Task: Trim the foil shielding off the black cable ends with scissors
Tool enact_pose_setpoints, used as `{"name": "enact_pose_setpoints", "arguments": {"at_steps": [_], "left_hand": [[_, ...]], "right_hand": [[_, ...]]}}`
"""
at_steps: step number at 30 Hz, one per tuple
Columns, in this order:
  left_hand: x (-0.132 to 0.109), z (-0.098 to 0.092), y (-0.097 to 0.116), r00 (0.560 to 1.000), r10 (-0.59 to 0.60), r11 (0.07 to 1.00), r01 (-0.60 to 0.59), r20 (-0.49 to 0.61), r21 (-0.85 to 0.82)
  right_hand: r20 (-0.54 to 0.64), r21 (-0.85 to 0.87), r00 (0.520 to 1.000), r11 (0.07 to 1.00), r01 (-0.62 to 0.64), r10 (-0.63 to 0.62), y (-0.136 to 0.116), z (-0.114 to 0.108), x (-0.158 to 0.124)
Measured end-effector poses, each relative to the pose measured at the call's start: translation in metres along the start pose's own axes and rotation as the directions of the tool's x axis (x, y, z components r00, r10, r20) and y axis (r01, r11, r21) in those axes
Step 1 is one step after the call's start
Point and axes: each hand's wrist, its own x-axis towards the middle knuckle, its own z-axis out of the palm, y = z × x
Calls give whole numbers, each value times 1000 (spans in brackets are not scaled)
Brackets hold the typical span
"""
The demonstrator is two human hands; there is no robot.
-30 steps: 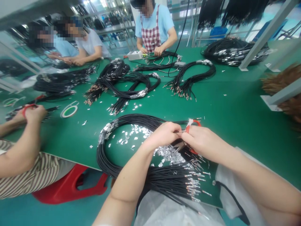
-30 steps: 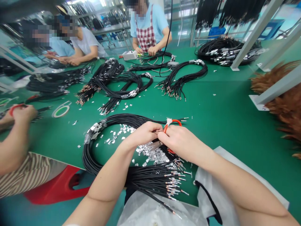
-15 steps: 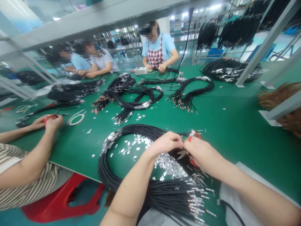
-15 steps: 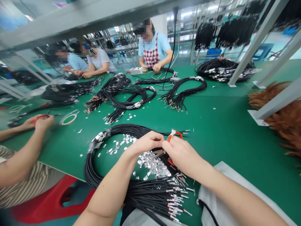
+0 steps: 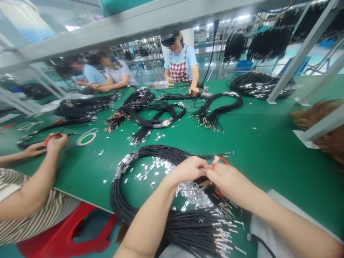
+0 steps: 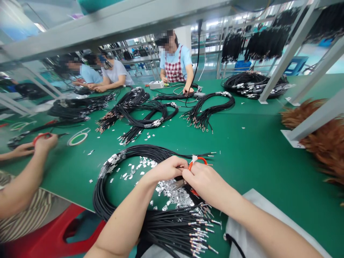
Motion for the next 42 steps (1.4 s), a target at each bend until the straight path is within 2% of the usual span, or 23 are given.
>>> {"name": "enact_pose_setpoints", "arguments": {"at_steps": [7, 12, 19, 23, 26, 33, 37, 42], "left_hand": [[-4, 1, 6, 999, 20, 1000, -20, -36, -13], [-5, 1, 7, 996, 65, 996, -60, -68, 69], [-5, 0, 7, 995, 77, 991, -69, -69, 117], [-5, -1, 7, 993, 99, 991, -93, -65, 98], [-5, -3, 7, 994, 64, 998, -61, -94, 28], [-5, -6, 8, 999, 48, 999, -48, 3, 5], [-4, -5, 9, 998, 40, 998, -42, 49, 40], [-2, -3, 6, 1000, 11, 999, -12, 28, 46]], "right_hand": [[108, 217, 991, 970, -105, 83, 6, -3, -2], [99, 341, 988, 928, -148, 121, 10, -4, 2], [186, 598, 952, 741, -306, 244, 23, -5, 8], [198, 690, 948, 651, -315, 249, 29, -5, 9], [199, 731, 949, 608, -309, 242, 32, -6, 9], [166, 702, 972, 673, -233, 165, 32, -8, 10], [179, 634, 977, 745, -205, 117, 29, -10, 10], [185, 541, 978, 821, -181, 94, 26, -12, 10]]}}
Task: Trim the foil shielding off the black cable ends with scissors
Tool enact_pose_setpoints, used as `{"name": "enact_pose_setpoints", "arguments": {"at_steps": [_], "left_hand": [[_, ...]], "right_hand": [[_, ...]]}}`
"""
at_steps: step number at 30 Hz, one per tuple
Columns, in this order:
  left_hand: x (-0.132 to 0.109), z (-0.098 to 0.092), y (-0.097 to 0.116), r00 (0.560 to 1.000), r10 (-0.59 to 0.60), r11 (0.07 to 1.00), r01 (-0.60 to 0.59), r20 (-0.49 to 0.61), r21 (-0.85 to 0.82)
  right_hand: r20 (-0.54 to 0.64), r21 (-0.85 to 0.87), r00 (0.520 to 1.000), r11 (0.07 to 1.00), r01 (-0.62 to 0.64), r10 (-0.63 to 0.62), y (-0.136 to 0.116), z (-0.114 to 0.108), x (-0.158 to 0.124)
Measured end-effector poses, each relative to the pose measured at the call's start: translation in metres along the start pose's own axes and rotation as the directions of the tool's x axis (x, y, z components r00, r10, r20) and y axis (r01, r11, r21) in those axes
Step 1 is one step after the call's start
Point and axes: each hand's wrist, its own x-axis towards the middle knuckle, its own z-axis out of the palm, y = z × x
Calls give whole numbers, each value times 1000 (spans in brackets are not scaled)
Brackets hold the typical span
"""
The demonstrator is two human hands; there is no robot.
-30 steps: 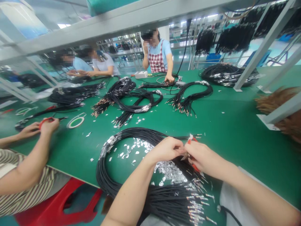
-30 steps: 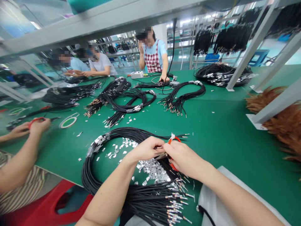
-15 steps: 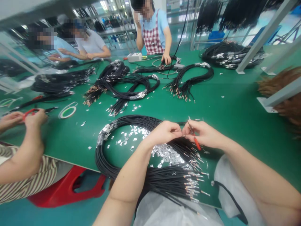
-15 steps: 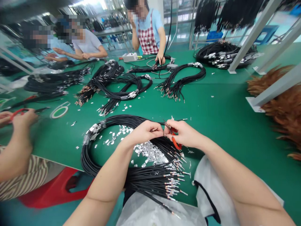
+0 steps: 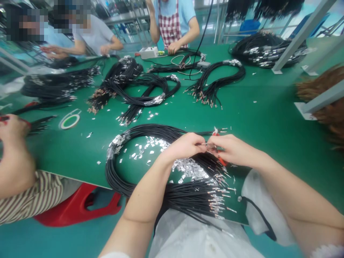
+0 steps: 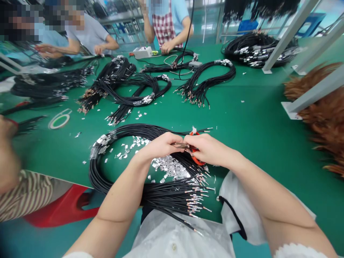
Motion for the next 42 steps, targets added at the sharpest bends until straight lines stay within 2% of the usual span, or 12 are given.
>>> {"name": "enact_pose_setpoints", "arguments": {"at_steps": [3, 10, 16, 21, 25, 30, 32, 34, 36, 38, 40, 42], "left_hand": [[-1, -1, -1, 1000, 25, 1000, -25, 1, -1], [-4, -4, 4, 1000, 3, 1000, -3, 22, 15], [-3, -1, 6, 1000, -5, 999, 5, 1, 50], [0, 4, 3, 997, -30, 998, 34, -70, 48], [2, 5, -6, 994, -33, 997, 26, -108, -73], [5, 4, -11, 999, -28, 959, 14, -44, -282], [6, 4, -8, 999, -29, 948, 20, -25, -318], [6, 3, -4, 998, -47, 941, 35, -28, -337], [6, 3, -1, 995, -84, 937, 64, -45, -343], [6, 3, 0, 991, -116, 939, 88, -66, -331], [7, 4, -2, 987, -130, 945, 95, -92, -311], [8, 5, -5, 985, -135, 949, 97, -107, -300]], "right_hand": [[14, 15, 999, 999, 33, -34, 1, 0, 0], [46, 143, 999, 990, -14, 8, 4, -2, 1], [69, 125, 998, 992, -20, 12, 6, 0, 2], [24, 6, 999, 999, -37, 37, 4, 4, 2], [-54, -47, 999, 999, -2, -1, 2, 10, 2], [-98, -37, 991, 996, 85, -88, 8, 14, 2], [-111, 11, 993, 999, 51, -49, 12, 15, 3], [-138, 136, 990, 991, -13, 32, 14, 16, 4], [-170, 308, 979, 950, -60, 117, 15, 17, 6], [-209, 390, 964, 918, -72, 164, 15, 18, 6], [-254, 290, 957, 955, -64, 141, 12, 18, 5], [-283, 77, 957, 996, -44, 64, 10, 18, 3]]}}
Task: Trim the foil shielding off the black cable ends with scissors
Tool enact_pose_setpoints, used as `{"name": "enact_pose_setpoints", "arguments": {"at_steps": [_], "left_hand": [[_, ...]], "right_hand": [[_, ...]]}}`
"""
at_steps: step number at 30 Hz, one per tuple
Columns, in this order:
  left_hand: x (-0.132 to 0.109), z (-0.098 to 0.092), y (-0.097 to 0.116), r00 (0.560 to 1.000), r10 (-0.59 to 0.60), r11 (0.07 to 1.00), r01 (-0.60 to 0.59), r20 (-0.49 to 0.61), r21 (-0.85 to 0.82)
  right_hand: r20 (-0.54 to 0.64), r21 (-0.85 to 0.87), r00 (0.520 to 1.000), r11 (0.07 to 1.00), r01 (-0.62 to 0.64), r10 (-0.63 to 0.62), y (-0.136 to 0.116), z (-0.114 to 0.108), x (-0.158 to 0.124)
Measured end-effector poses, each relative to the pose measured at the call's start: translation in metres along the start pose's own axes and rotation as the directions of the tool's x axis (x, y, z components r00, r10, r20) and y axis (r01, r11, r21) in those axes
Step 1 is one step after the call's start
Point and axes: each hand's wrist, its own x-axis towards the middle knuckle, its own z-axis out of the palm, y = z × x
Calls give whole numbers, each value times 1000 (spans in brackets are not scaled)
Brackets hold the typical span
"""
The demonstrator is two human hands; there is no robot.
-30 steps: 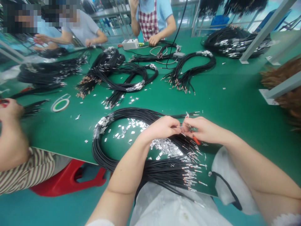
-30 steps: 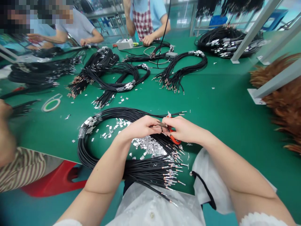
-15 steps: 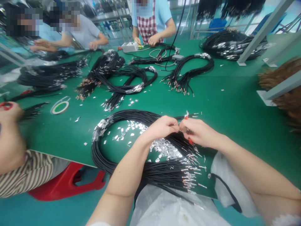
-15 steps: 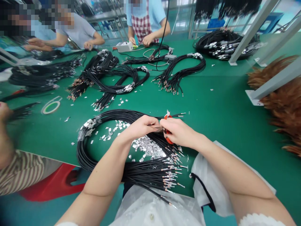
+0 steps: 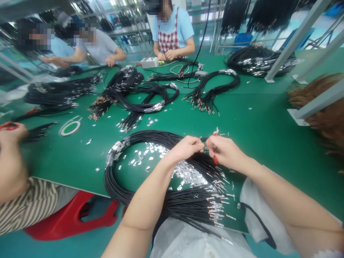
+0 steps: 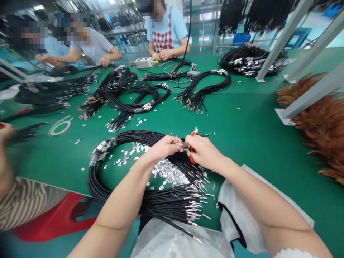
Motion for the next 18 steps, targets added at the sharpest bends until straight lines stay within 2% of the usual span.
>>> {"name": "enact_pose_setpoints", "arguments": {"at_steps": [3, 8, 11, 18], "left_hand": [[1, -1, -3, 1000, -18, 1000, 18, 13, -3], [1, -2, -3, 998, -54, 998, 55, 46, -34], [2, -1, -4, 998, -47, 998, 48, 38, -38], [7, 8, -11, 1000, 5, 991, -5, 1, 132]], "right_hand": [[21, -179, 997, 981, 77, -74, -2, -2, -2], [152, -109, 988, 992, 59, -42, 0, -8, 0], [171, -98, 984, 993, 69, -52, 2, -11, 1], [212, -265, 967, 944, 199, -144, -1, -5, 0]]}}
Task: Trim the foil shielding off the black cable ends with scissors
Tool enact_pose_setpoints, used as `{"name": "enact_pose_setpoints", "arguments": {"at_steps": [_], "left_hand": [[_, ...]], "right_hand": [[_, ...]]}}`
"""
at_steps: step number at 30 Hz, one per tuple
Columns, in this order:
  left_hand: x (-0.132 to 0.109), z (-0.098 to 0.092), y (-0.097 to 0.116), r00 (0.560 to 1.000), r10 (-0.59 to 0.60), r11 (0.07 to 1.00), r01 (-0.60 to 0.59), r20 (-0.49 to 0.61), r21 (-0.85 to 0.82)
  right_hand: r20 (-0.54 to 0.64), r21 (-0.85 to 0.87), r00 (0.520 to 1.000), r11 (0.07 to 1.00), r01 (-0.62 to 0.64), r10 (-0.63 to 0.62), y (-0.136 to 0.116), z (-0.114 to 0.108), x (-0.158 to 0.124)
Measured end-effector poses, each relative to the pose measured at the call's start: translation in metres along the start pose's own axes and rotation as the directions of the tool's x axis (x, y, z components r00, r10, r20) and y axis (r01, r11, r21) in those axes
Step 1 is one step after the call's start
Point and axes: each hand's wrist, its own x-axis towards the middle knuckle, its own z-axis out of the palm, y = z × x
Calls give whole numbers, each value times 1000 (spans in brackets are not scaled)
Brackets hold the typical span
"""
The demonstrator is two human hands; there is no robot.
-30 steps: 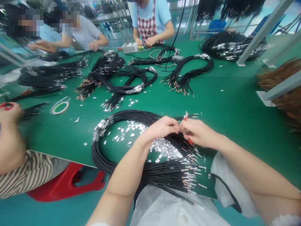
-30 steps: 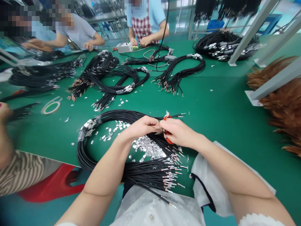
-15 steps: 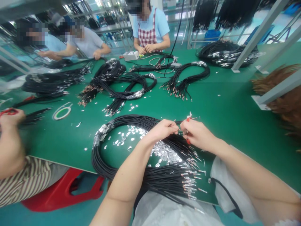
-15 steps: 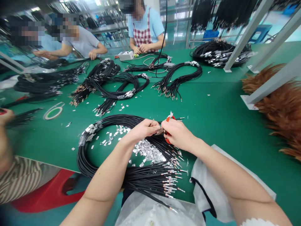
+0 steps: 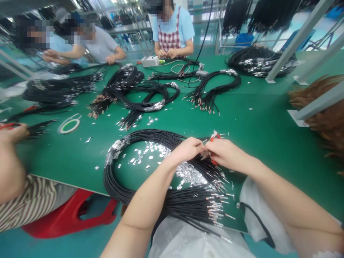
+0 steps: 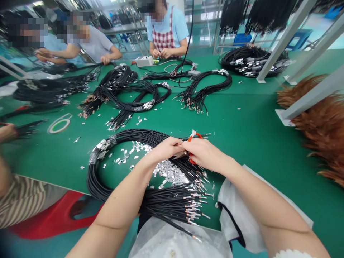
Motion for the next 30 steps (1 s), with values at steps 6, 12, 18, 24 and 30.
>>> {"name": "enact_pose_setpoints", "arguments": {"at_steps": [6, 12, 18, 24, 30], "left_hand": [[-3, -1, 2, 993, 108, 994, -109, 38, 2], [-8, -6, 10, 973, 199, 976, -207, 113, 67], [-5, -5, 7, 994, 79, 996, -75, 73, -58], [-4, -4, 3, 988, 134, 985, -124, 78, -116], [-8, -4, 12, 945, 306, 951, -308, 118, -3]], "right_hand": [[-22, 153, 995, 984, -90, 94, 2, 4, 2], [33, 625, 954, 738, -253, 299, 9, 8, 5], [-87, 371, 966, 908, -195, 243, -2, 8, 3], [-114, 302, 973, 940, -160, 202, -7, 3, 2], [154, 859, 914, 406, -311, 376, 10, 9, 4]]}}
